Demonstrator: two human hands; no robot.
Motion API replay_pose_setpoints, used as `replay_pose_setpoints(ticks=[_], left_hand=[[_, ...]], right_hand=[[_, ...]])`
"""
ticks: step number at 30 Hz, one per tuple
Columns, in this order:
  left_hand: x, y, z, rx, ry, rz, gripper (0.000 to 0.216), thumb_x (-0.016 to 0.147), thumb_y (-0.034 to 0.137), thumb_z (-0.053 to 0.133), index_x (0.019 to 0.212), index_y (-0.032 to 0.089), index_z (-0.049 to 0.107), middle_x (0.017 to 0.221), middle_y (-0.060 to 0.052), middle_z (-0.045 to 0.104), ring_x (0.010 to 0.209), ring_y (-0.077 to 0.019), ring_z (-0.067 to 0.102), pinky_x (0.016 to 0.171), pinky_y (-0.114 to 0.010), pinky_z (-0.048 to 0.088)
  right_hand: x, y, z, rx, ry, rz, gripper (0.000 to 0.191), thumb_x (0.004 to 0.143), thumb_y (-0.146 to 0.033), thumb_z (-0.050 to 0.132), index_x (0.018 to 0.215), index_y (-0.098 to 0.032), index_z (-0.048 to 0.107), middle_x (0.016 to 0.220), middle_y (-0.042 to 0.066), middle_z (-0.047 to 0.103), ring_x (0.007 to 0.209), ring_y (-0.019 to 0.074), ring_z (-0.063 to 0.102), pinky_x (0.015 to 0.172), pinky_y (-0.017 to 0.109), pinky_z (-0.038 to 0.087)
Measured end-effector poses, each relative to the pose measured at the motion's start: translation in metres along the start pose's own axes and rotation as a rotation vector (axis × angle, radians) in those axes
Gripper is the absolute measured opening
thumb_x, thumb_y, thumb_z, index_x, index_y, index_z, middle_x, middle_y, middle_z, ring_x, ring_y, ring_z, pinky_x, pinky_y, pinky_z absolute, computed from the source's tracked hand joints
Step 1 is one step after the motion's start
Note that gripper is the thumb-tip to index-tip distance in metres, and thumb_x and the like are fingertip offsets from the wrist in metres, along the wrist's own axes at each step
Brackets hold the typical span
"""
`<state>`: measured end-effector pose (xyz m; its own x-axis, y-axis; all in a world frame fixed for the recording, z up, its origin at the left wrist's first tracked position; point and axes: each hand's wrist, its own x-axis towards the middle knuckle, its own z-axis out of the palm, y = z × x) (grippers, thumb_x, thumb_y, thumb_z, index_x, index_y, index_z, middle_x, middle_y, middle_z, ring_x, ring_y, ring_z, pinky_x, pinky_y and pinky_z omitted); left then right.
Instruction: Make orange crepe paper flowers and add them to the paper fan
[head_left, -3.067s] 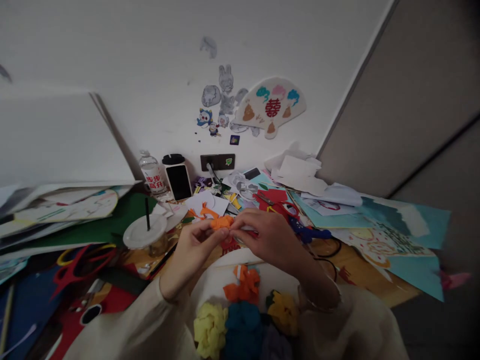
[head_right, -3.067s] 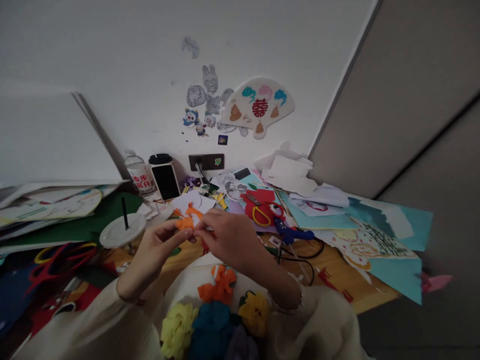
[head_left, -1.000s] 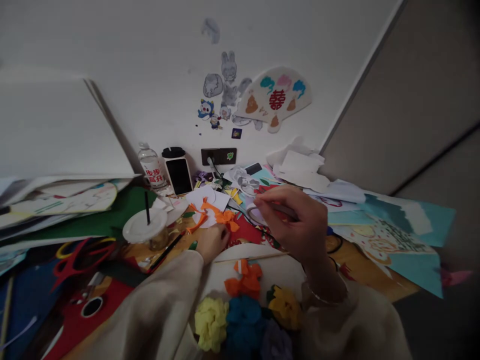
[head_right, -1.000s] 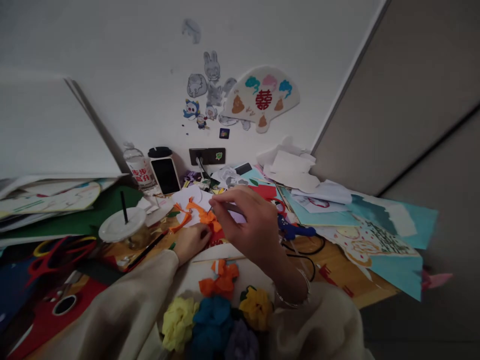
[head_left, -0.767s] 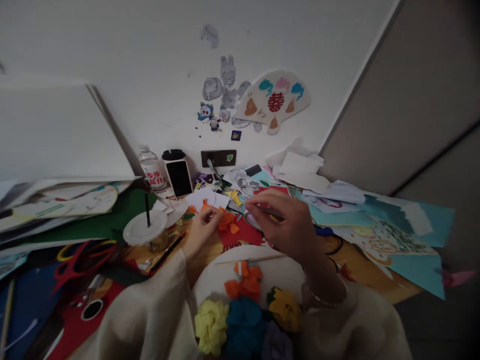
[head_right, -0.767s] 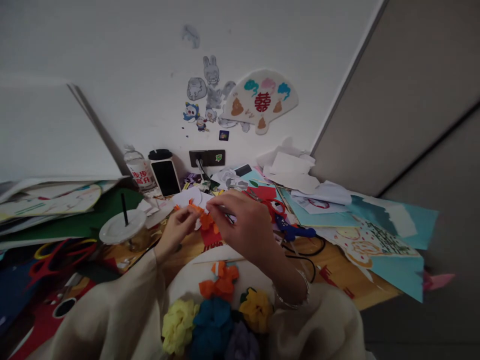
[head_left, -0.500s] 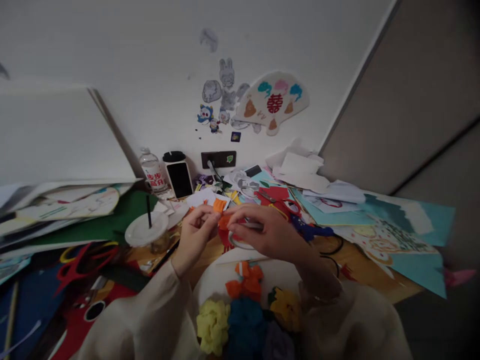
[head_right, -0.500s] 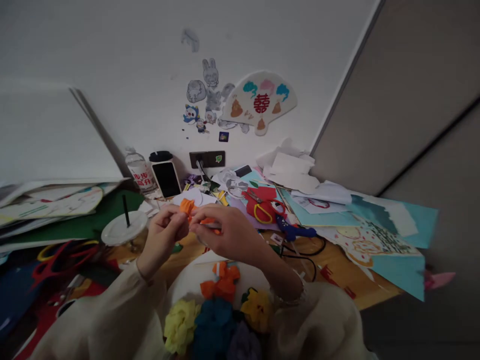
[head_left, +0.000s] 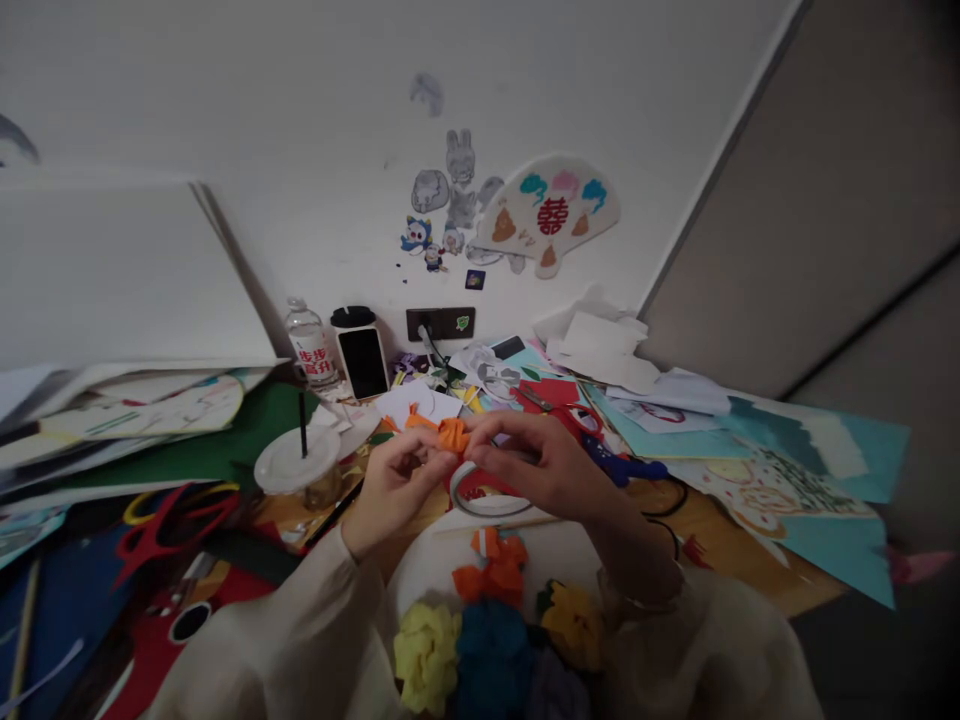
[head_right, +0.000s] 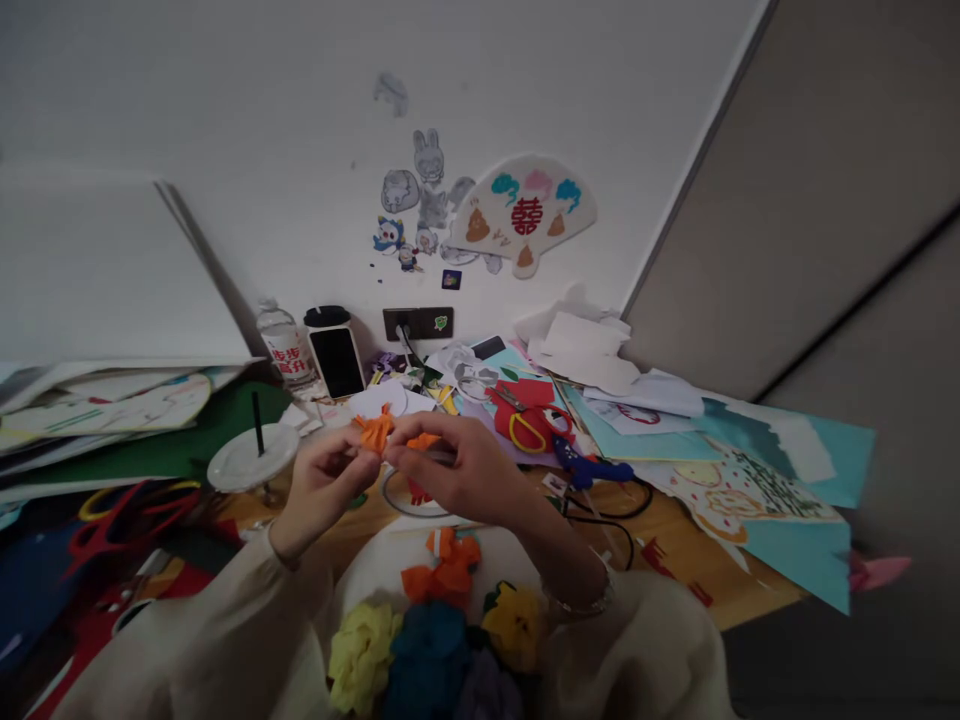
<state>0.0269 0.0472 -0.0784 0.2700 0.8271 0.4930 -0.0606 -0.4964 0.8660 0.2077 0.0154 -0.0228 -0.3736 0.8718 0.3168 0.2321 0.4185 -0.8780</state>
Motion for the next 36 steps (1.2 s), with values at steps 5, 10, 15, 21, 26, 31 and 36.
replay_pose_setpoints(ticks=[5, 10, 15, 21, 26, 31, 36], left_hand=[[-0.002, 0.002, 0.000, 0.018, 0.006, 0.003, 0.027, 0.080, 0.042, 0.061, 0.069, 0.018, 0.052, 0.053, 0.005, 0.046, 0.046, -0.0077, 0.038, 0.047, -0.021, 0.033], [-0.003, 0.003, -0.004, 0.064, -0.052, 0.033, 0.020, 0.083, 0.034, 0.059, 0.072, 0.019, 0.053, 0.057, 0.005, 0.047, 0.050, -0.0080, 0.041, 0.052, -0.022, 0.036], [-0.002, 0.005, -0.002, 0.112, -0.107, 0.117, 0.009, 0.082, 0.025, 0.061, 0.080, 0.019, 0.055, 0.070, 0.001, 0.052, 0.062, -0.0104, 0.049, 0.058, -0.022, 0.041], [0.000, 0.014, -0.003, 0.212, 0.010, 0.146, 0.011, 0.083, 0.026, 0.061, 0.076, 0.017, 0.059, 0.075, -0.002, 0.057, 0.069, -0.0125, 0.054, 0.063, -0.024, 0.043], [0.001, 0.028, -0.004, 0.162, 0.035, -0.045, 0.021, 0.084, 0.032, 0.060, 0.071, 0.015, 0.062, 0.067, -0.002, 0.064, 0.063, -0.0127, 0.059, 0.059, -0.023, 0.045], [0.003, 0.034, -0.001, 0.120, 0.069, -0.129, 0.023, 0.076, 0.031, 0.068, 0.066, 0.015, 0.056, 0.061, -0.001, 0.066, 0.058, -0.0123, 0.061, 0.052, -0.020, 0.046], [0.004, 0.034, 0.001, 0.182, 0.046, -0.146, 0.025, 0.072, 0.029, 0.070, 0.060, 0.015, 0.053, 0.054, 0.002, 0.060, 0.045, -0.0076, 0.050, 0.040, -0.017, 0.037]], right_hand=[[0.001, 0.001, 0.000, 0.043, 0.076, -0.023, 0.017, 0.082, -0.034, 0.059, 0.079, -0.018, 0.063, 0.084, 0.003, 0.065, 0.060, 0.0107, 0.054, 0.049, 0.022, 0.038], [0.004, 0.003, 0.001, 0.071, 0.112, -0.096, 0.011, 0.080, -0.029, 0.064, 0.079, -0.019, 0.070, 0.093, 0.004, 0.070, 0.082, 0.0172, 0.064, 0.061, 0.024, 0.049], [0.005, 0.003, 0.002, 0.088, 0.125, -0.194, 0.007, 0.078, -0.023, 0.067, 0.080, -0.022, 0.074, 0.088, 0.001, 0.072, 0.084, 0.0144, 0.066, 0.071, 0.022, 0.052], [0.003, 0.001, 0.005, 0.057, 0.165, -0.151, 0.007, 0.076, -0.023, 0.068, 0.079, -0.020, 0.074, 0.100, 0.005, 0.072, 0.085, 0.0166, 0.067, 0.062, 0.022, 0.053], [0.003, -0.001, 0.002, -0.018, 0.201, -0.233, 0.008, 0.079, -0.021, 0.064, 0.081, -0.019, 0.073, 0.090, 0.005, 0.069, 0.080, 0.0149, 0.064, 0.056, 0.021, 0.048], [0.000, 0.000, -0.003, -0.116, 0.128, -0.275, 0.014, 0.083, -0.021, 0.062, 0.091, -0.023, 0.074, 0.080, 0.002, 0.065, 0.071, 0.0116, 0.059, 0.061, 0.023, 0.047], [-0.004, 0.001, -0.005, -0.219, -0.004, -0.228, 0.033, 0.084, -0.020, 0.059, 0.116, -0.026, 0.064, 0.080, -0.001, 0.064, 0.068, 0.0099, 0.057, 0.061, 0.021, 0.047]])
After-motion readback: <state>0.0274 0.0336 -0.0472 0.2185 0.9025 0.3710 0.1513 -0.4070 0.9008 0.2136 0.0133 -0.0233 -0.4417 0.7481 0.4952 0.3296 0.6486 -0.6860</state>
